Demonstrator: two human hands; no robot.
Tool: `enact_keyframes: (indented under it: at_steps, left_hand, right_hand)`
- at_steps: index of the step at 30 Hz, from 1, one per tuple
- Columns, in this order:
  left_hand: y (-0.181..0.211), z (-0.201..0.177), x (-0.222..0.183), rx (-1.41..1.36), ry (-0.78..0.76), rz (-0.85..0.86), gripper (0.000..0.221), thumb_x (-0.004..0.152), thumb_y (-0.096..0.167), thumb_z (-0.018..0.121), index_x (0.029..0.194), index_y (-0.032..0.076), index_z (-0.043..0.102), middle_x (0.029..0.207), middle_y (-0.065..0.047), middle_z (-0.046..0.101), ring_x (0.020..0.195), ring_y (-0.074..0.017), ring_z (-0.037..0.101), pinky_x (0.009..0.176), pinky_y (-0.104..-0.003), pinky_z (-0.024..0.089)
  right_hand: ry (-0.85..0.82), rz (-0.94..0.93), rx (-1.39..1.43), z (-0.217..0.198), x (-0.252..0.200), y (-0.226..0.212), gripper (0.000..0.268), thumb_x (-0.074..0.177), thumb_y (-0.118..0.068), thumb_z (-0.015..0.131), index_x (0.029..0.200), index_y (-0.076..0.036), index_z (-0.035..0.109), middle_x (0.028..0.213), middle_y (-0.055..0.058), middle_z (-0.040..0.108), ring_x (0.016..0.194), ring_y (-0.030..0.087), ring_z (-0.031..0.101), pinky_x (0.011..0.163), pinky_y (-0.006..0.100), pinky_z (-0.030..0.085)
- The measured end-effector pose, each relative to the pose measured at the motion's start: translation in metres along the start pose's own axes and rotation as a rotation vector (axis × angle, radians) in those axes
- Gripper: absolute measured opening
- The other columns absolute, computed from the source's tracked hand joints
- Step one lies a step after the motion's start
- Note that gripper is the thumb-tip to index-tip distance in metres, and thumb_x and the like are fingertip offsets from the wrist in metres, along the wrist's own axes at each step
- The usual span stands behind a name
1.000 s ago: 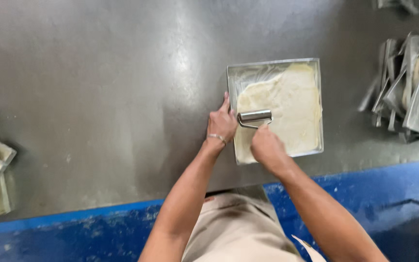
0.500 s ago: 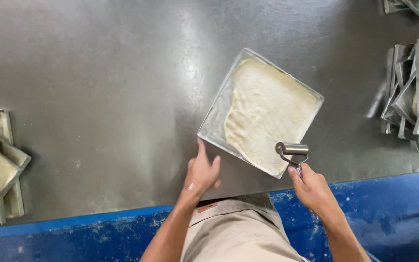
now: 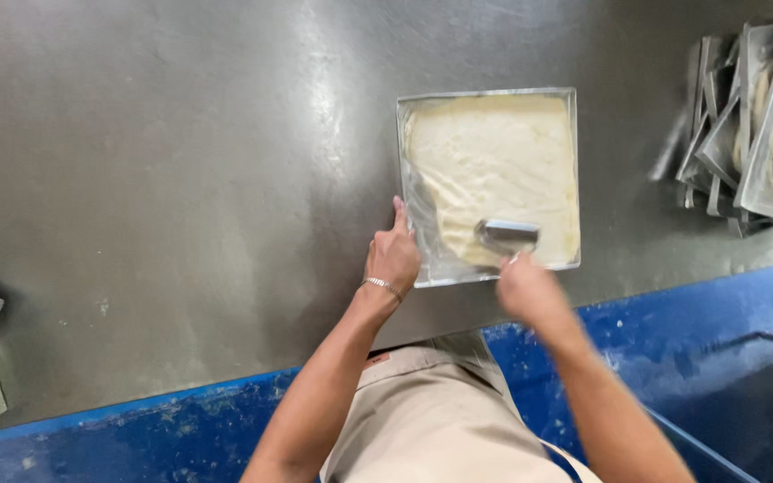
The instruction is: The person flattens and shapes dough in metal trays by hand and using a handheld roller tool.
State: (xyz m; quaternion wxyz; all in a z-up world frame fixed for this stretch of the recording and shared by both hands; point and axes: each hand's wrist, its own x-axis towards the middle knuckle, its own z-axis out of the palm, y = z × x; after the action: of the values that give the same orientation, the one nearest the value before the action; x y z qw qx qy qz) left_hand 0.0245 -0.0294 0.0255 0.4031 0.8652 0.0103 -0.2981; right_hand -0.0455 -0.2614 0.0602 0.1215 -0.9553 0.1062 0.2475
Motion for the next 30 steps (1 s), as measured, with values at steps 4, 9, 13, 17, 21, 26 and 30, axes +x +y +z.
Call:
enact_keyframes:
  at_steps: [4,9,13,17,21,26,30]
  left_hand:
    - [0.013,-0.003,0.020,-0.050,0.096,0.033,0.069,0.095,0.008,0.050,0.160,0.004,0.025,0.083,-0.035,0.066,0.079,-0.0507,0.068,0.076,-0.058,0.054]
    - [0.009,0.010,0.017,-0.086,0.076,0.003,0.072,0.094,0.009,0.053,0.160,0.005,0.024,0.082,-0.036,0.065,0.078,-0.0514,0.069,0.077,-0.057,0.055]
    - [0.015,0.012,0.030,-0.116,0.135,0.050,0.073,0.094,0.008,0.054,0.160,0.004,0.023,0.084,-0.035,0.066,0.080,-0.0523,0.068,0.077,-0.058,0.055]
    - [0.014,0.012,0.019,-0.127,0.077,0.013,0.075,0.094,0.009,0.054,0.161,0.008,0.021,0.086,-0.036,0.066,0.083,-0.0519,0.068,0.079,-0.057,0.055]
    - [0.020,0.009,0.028,-0.184,0.098,0.034,0.075,0.095,0.007,0.050,0.162,0.005,0.017,0.088,-0.033,0.067,0.079,-0.0476,0.071,0.076,-0.054,0.058]
    - [0.015,0.014,0.026,-0.141,0.087,0.018,0.076,0.095,0.012,0.056,0.162,0.012,0.019,0.088,-0.035,0.067,0.082,-0.0507,0.068,0.078,-0.056,0.055]
    - [0.004,0.030,0.016,-0.137,0.090,-0.027,0.072,0.097,0.014,0.056,0.162,0.011,0.024,0.086,-0.035,0.066,0.081,-0.0521,0.067,0.077,-0.057,0.055]
  right_hand:
    - [-0.176,0.074,-0.028,0.047,-0.050,0.005,0.039,0.101,-0.026,0.051,0.107,0.013,0.049,0.083,0.040,0.067,0.080,0.057,0.066,0.076,0.063,0.053]
    - [-0.031,0.157,0.061,0.025,-0.006,-0.005,0.027,0.099,-0.018,0.052,0.107,0.008,0.051,0.094,0.040,0.068,0.093,0.058,0.065,0.083,0.062,0.053]
    - [-0.212,0.202,-0.038,0.040,-0.056,-0.035,0.040,0.081,-0.004,0.059,0.115,0.011,0.047,0.095,0.044,0.063,0.098,0.059,0.062,0.088,0.063,0.048]
    - [-0.155,-0.061,0.091,0.014,0.006,0.003,0.032,0.093,-0.014,0.057,0.114,0.010,0.053,0.092,0.039,0.067,0.092,0.055,0.066,0.083,0.059,0.053]
    - [-0.082,0.114,-0.038,0.082,-0.039,-0.014,0.049,0.091,-0.006,0.054,0.132,0.019,0.043,0.088,0.039,0.066,0.088,0.053,0.070,0.079,0.060,0.055]
    - [-0.189,-0.278,-0.178,0.042,-0.004,0.001,0.024,0.082,-0.012,0.061,0.095,0.009,0.058,0.089,0.035,0.067,0.084,0.051,0.069,0.078,0.058,0.056]
    - [-0.021,-0.051,-0.089,0.049,-0.008,-0.028,0.029,0.089,-0.006,0.054,0.111,0.013,0.054,0.093,0.037,0.067,0.085,0.052,0.069,0.072,0.058,0.057]
